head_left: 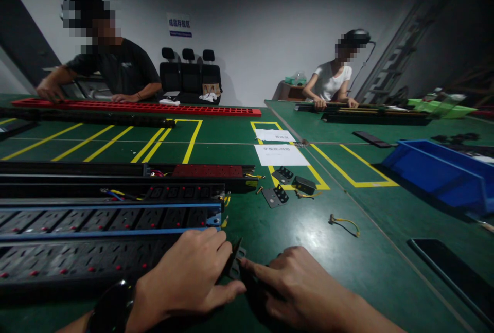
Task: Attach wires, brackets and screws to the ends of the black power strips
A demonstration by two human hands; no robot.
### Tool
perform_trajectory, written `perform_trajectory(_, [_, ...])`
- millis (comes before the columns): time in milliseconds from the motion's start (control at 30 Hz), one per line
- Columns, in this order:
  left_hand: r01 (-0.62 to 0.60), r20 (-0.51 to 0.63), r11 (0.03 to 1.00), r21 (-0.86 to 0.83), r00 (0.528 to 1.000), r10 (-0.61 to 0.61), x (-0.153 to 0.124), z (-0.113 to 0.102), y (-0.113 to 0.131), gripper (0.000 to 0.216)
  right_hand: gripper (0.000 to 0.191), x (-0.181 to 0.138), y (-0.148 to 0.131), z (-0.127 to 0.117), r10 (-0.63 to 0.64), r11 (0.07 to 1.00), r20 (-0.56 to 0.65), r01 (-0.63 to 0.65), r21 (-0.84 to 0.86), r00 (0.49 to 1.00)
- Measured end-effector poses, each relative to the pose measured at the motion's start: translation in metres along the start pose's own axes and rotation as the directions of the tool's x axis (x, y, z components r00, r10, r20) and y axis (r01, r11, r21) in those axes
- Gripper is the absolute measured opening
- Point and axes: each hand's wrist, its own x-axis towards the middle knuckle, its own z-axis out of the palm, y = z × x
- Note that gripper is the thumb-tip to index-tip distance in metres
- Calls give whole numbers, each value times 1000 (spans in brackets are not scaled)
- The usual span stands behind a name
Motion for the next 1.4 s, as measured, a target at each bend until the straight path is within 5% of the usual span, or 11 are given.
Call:
perform_trajectory(500, [-60,-64,997,39,996,63,-2,10,-5,6,66,3,-8,9,16,995,-70,-23,-100,997])
perform_trajectory(833, [-113,-157,992,63,980,122,-4,14,-5,8,65,4,0,6,9,1000,-39,-7,30,999])
perform_trajectory(1400, [-80,-101,993,85,991,88,-3,9,-2,16,49,4,1,3,20,997,-8,-19,71,1000])
